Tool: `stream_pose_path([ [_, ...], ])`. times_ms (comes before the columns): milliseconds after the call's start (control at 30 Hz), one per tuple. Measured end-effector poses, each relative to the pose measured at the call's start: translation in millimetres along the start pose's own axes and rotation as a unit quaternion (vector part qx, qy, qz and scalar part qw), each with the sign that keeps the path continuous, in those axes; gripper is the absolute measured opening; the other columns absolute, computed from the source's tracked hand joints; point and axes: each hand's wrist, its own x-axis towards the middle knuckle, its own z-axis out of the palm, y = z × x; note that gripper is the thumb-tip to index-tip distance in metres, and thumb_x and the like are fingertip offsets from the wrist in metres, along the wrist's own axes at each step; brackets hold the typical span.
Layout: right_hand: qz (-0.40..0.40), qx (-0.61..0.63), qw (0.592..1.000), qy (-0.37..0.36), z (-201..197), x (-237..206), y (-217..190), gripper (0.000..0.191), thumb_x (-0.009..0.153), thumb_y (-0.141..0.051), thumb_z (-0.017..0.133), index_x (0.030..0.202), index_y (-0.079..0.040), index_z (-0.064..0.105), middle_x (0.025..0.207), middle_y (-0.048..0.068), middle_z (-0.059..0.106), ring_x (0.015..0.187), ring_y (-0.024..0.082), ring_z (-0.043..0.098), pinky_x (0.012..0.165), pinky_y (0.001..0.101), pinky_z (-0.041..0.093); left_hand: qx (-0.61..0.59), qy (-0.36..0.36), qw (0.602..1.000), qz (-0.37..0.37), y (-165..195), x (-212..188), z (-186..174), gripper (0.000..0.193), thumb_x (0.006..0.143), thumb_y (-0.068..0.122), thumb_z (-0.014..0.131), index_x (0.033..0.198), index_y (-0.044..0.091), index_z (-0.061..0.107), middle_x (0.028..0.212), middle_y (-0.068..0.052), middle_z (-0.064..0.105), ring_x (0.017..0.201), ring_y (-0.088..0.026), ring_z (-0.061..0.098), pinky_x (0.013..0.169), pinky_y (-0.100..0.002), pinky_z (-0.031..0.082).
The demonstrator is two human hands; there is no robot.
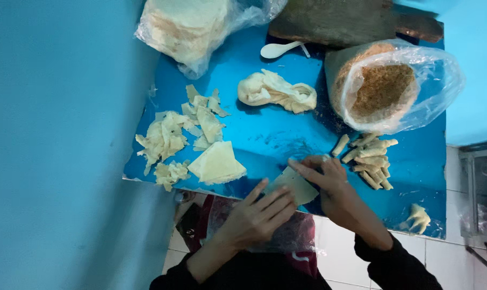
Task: The person takes thin square dough sheets from a blue work table, rolls each sheet by hand into a small cylinder, and occasionally reaches into a plastic bag of brown filling before rolling. The person gathers the finished rolled pieces in one hand and sets them with the pile of completed rolls on the table.
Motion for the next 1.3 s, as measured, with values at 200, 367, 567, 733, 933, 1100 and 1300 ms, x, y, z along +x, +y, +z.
stream_pose_path([
  [200, -0.073, -0.284, 0.955, -0.048, 4.9, 9.8, 9.6, 0.070, 0.085, -0.014, 0.067, 0.151, -0.033, 0.054, 0.098, 0.007, 0.053, 0.096, 0.026, 0.050, 0.089, 0.0453, 0.038, -0.024, 0.013, 1.000, 0.003, -3.2, -4.0, 7.1, 0.034, 0.098, 0.014, 0.065, 0.131, 0.007, 0.069, 0.141, -0.010, 0.065, 0.138, -0.027, 0.058, 0.118, -0.044, 0.046],
  [367, -0.094, -0.485, 0.869, -0.009, -10.8, 9.3, 18.8, 0.065, 0.088, -0.018, 0.064, 0.151, -0.026, 0.049, 0.107, 0.009, 0.056, 0.105, 0.026, 0.053, 0.099, 0.0490, 0.040, -0.007, 0.042, 0.999, 0.004, -1.9, -4.5, 7.8, 0.030, 0.100, 0.013, 0.065, 0.129, 0.008, 0.071, 0.139, -0.008, 0.067, 0.136, -0.026, 0.061, 0.116, -0.041, 0.049],
  [567, -0.086, -0.259, 0.962, -0.028, 1.1, -12.6, 1.7, 0.072, 0.078, -0.002, 0.066, 0.143, -0.032, 0.061, 0.095, 0.003, 0.052, 0.098, 0.023, 0.052, 0.091, 0.0457, 0.037, -0.017, 0.046, 0.999, 0.001, -2.6, -2.8, 11.9, 0.030, 0.099, 0.013, 0.065, 0.127, 0.007, 0.072, 0.136, -0.010, 0.068, 0.134, -0.026, 0.062, 0.114, -0.042, 0.050],
  [733, -0.022, -0.211, 0.974, -0.076, -12.0, -12.5, 20.0, 0.052, 0.084, -0.002, 0.065, 0.117, -0.040, 0.074, 0.091, -0.002, 0.053, 0.089, 0.022, 0.049, 0.084, 0.0416, 0.035, -0.007, 0.067, 0.998, 0.006, -1.7, -1.6, 9.4, 0.029, 0.099, 0.013, 0.066, 0.127, 0.007, 0.072, 0.135, -0.009, 0.069, 0.134, -0.026, 0.063, 0.114, -0.041, 0.051],
  [933, -0.094, -0.233, 0.968, 0.019, -3.4, 0.0, 30.3, 0.054, 0.082, -0.008, 0.066, 0.130, -0.032, 0.074, 0.091, 0.003, 0.051, 0.091, 0.024, 0.048, 0.084, 0.0451, 0.035, -0.017, 0.059, 0.998, -0.002, 1.3, -0.2, 6.0, 0.029, 0.097, 0.010, 0.067, 0.125, 0.007, 0.072, 0.134, -0.009, 0.070, 0.133, -0.027, 0.063, 0.112, -0.043, 0.051],
  [1100, -0.085, -0.329, 0.940, 0.034, -5.2, -5.7, 13.1, 0.047, 0.081, -0.012, 0.067, 0.124, -0.030, 0.073, 0.104, 0.005, 0.058, 0.102, 0.026, 0.052, 0.094, 0.0517, 0.036, -0.032, 0.052, 0.998, 0.004, -0.4, -1.8, 8.9, 0.034, 0.094, 0.009, 0.068, 0.127, 0.005, 0.071, 0.134, -0.011, 0.068, 0.131, -0.028, 0.063, 0.111, -0.043, 0.052],
  [1300, -0.061, -0.251, 0.966, 0.026, -27.3, -27.5, 8.8, 0.051, 0.072, -0.002, 0.070, 0.116, -0.027, 0.078, 0.104, 0.006, 0.063, 0.105, 0.030, 0.057, 0.090, 0.0496, 0.040, -0.054, 0.066, 0.996, 0.009, -1.3, 0.9, 6.5, 0.036, 0.093, 0.009, 0.067, 0.128, 0.004, 0.071, 0.129, -0.011, 0.067, 0.125, -0.028, 0.063, 0.109, -0.046, 0.052],
])
